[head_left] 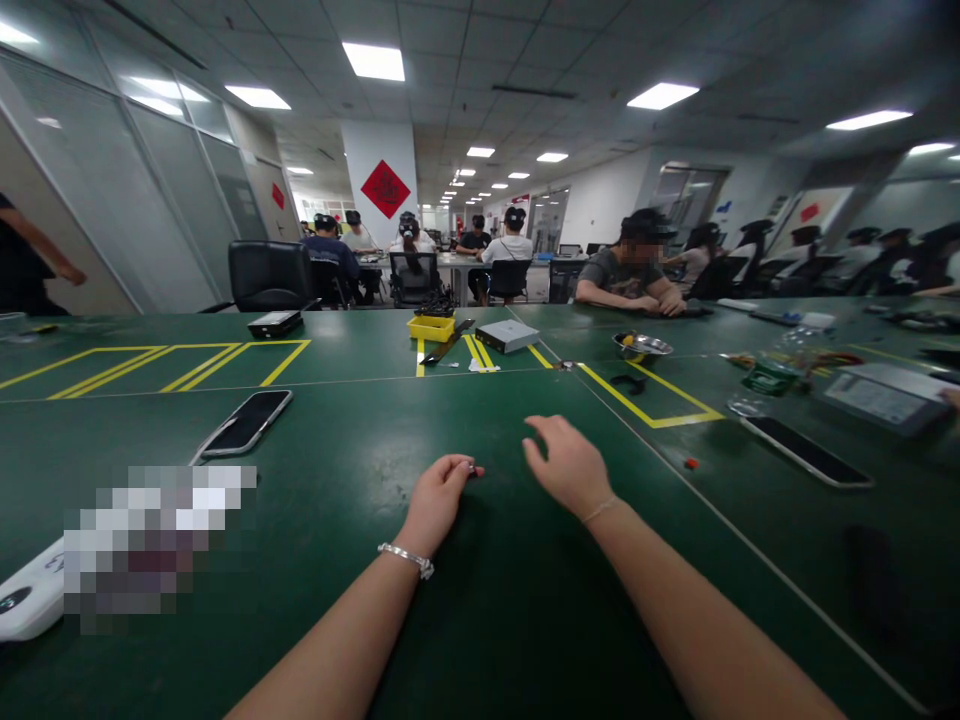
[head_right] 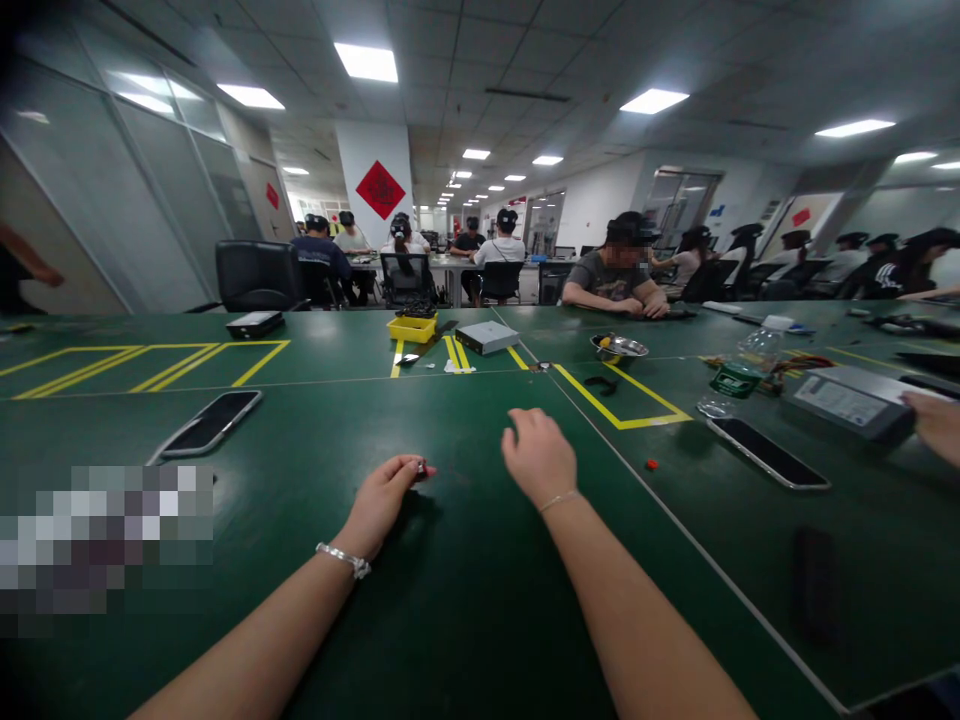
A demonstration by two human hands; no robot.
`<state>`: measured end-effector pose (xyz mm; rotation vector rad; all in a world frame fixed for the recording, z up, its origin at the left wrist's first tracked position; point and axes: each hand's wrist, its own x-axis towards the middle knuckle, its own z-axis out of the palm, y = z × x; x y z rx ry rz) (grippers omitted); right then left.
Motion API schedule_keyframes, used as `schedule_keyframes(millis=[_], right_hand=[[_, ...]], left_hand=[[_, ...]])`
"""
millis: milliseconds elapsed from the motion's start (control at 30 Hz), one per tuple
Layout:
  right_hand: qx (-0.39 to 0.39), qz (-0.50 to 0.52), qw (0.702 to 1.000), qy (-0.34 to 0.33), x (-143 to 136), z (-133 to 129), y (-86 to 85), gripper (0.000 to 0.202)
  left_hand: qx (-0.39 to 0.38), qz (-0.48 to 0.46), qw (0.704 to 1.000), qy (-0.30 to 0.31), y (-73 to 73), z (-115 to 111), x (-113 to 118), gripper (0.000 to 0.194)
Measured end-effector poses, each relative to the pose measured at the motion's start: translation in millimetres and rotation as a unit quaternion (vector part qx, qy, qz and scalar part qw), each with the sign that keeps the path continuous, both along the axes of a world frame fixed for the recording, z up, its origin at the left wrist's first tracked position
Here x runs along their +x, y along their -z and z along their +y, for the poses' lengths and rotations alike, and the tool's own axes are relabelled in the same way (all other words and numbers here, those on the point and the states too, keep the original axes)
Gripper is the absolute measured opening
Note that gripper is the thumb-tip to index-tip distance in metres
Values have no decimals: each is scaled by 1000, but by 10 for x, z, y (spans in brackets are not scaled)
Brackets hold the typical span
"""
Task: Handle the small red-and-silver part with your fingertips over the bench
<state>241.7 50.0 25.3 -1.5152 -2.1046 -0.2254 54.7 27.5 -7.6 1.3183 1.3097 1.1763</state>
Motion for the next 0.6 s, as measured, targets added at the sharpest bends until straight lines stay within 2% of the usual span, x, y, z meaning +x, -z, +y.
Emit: schedule_keyframes(millis=[67,133,233,300,333,600], right_hand=[[1,-7,987,160,446,125,-22,35],[-52,-17,954,295,936,211,6,41],[-168,33,890,423,1531,263,104,53],[-227,62,860,452,1734,278,170,58],[-244,64,855,454,1777,285,198,59],[-246,-13,879,409,1685,359,252,34]], left_hand=[[-16,-27,999,-13,-21,-4,0,31],[-16,-37,999,-18,-29,-9,-4,33],[-10,-45,999,-11,-25,-14,-7,34],[-10,-54,998,-6,-23,-16,-3,33],[-11,-58,998,-4,-22,-16,1,33],[2,-34,999,11,4,-1,12,27]])
